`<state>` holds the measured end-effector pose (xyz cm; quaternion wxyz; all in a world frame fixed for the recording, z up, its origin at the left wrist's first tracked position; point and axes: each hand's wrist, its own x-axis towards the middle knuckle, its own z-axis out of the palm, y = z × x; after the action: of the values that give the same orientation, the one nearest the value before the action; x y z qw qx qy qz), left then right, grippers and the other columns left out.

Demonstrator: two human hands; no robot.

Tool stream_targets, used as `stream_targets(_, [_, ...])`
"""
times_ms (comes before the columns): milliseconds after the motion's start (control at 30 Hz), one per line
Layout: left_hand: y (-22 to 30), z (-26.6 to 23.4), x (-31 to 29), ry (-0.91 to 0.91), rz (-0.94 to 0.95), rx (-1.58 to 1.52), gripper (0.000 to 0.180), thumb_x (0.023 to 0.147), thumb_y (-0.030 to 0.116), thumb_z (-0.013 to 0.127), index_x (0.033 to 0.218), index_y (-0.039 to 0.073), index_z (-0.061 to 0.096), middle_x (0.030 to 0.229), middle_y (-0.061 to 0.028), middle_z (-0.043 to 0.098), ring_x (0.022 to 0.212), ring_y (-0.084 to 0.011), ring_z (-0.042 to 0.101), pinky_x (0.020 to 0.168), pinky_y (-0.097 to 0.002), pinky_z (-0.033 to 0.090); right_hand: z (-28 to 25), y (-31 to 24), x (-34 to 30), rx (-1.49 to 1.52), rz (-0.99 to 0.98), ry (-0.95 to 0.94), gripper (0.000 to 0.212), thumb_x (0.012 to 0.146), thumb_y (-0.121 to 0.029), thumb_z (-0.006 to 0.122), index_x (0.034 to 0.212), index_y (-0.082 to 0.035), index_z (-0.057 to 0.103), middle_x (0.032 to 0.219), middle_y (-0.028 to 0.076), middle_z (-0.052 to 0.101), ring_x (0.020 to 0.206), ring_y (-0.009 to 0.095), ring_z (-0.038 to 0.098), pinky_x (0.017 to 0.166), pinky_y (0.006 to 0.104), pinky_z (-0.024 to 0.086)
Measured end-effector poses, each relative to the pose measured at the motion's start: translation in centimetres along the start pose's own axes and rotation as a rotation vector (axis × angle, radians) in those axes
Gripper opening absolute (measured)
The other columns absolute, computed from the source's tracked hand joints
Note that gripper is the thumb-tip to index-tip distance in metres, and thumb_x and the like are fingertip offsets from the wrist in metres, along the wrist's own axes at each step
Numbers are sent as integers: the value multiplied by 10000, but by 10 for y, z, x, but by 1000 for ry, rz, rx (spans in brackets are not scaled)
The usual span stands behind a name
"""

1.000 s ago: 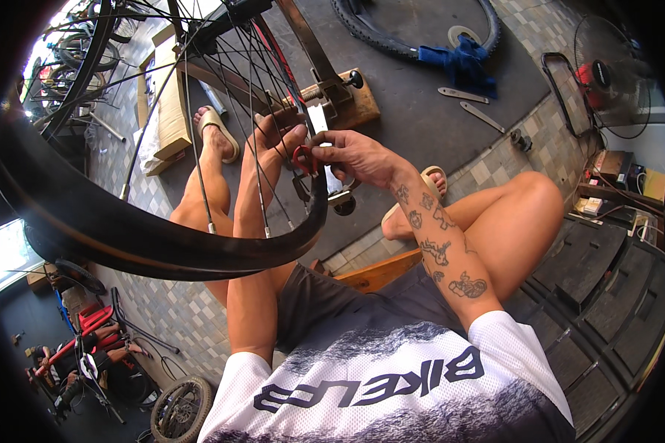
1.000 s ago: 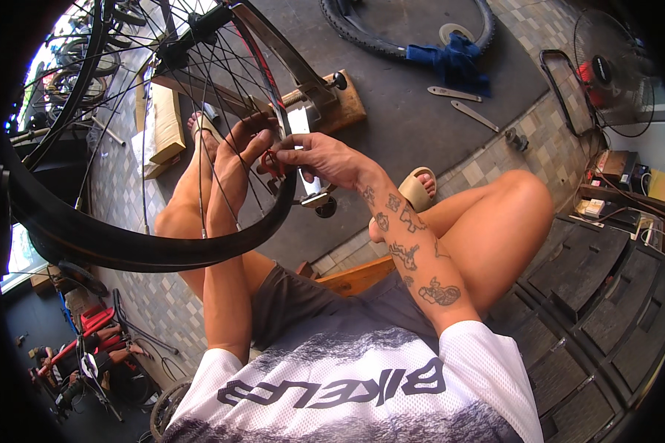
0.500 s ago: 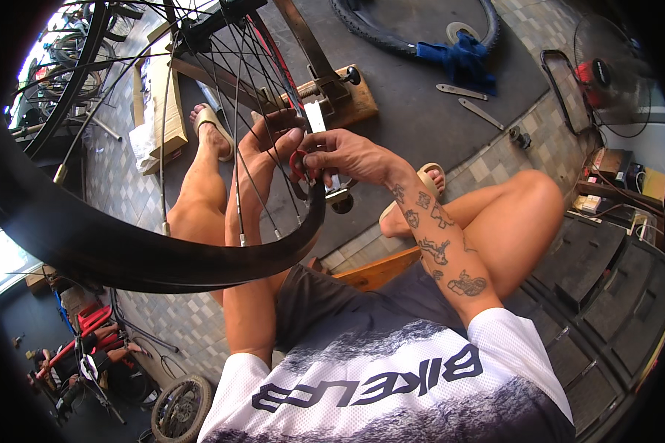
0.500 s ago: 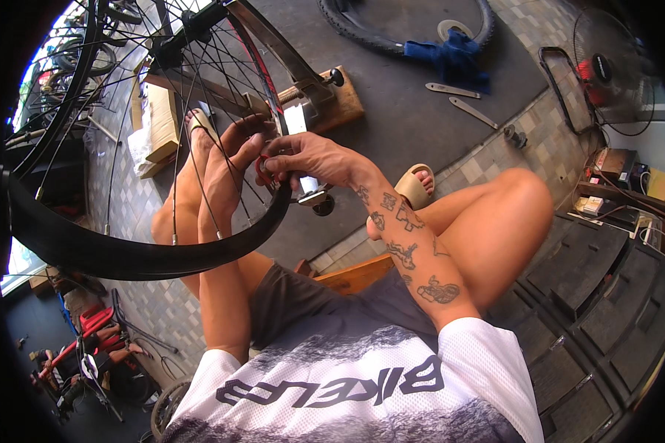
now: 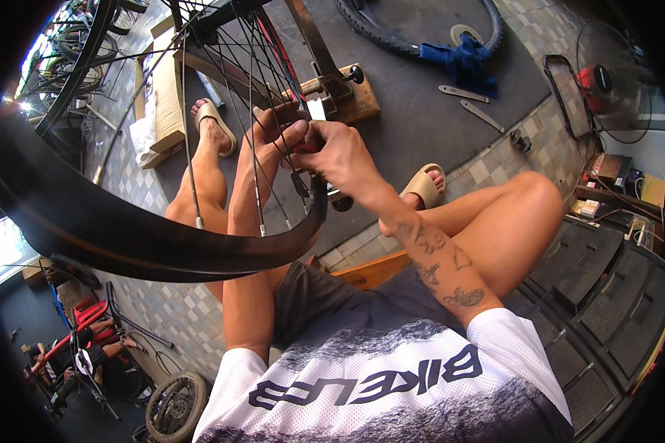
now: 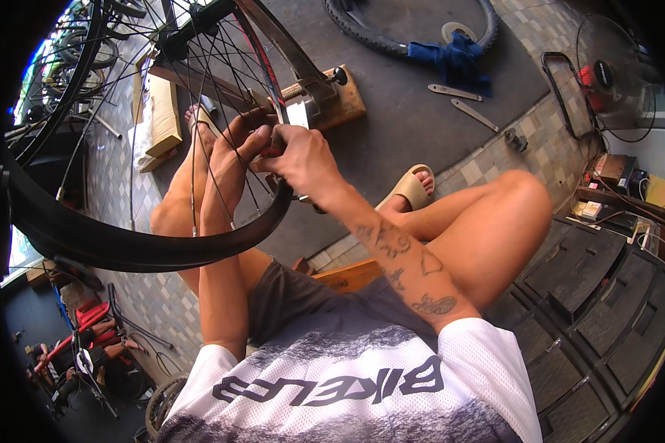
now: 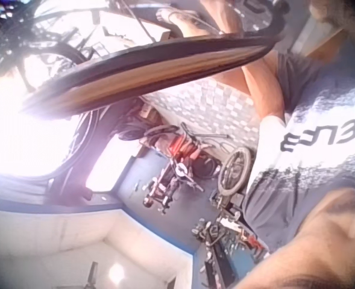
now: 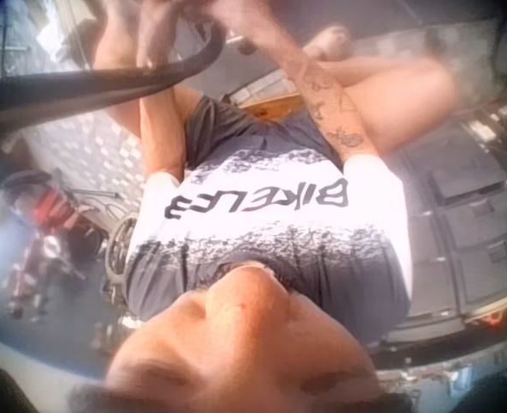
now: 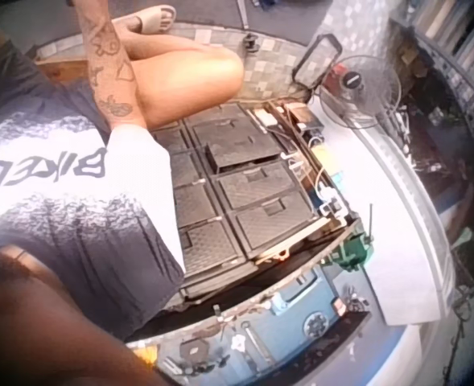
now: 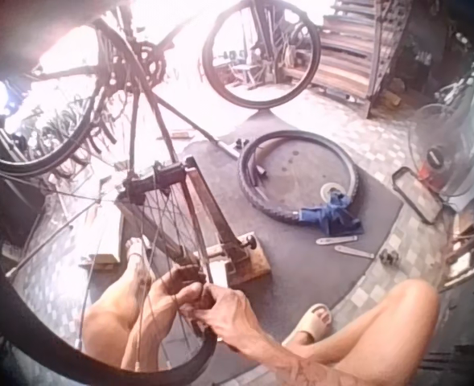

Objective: The person sits on the floor and uses a red spoke wrench to adjust the spokes of a bicycle wheel mounted on a truing stand. They repeatedly rotate the wheel and tighten or loosen individual spokes to true the rim.

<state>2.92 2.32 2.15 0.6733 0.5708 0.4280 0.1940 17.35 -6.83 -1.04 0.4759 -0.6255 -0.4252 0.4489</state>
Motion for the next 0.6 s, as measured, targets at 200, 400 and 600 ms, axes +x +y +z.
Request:
stream_targets(200, [-3, 1, 2, 51, 40, 10, 472, 994, 245, 768, 1376, -10, 656, 1232, -76, 747, 1139, -176, 678, 1029, -310, 507, -17, -14, -13, 42, 57, -58, 374, 837, -284, 909, 979, 6, 721, 866, 107, 781, 819, 185, 763, 753, 326, 584])
stream_targets(400, [-8, -5, 1, -8, 63, 35, 484, 1008, 278, 763, 1381, -9, 652, 1259, -89, 735, 1139, -172, 685, 1045, -308, 503, -28, 3, -8, 582, 18, -109, 190, 937, -78, 839, 1067, -23, 711, 968, 55, 778, 900, 114, 745, 814, 283, 611])
stream_targets(600, [-5, -4, -5, 14, 101, -5, 460, 1036, 311, 731, 1337, -32, 670, 1192, -95, 743, 1114, -179, 691, 1031, -327, 513, -29, 25, 12, 264, 11, -23, 175, 933, -76, 829, 1061, -6, 732, 980, 63, 794, 902, 117, 749, 812, 276, 599])
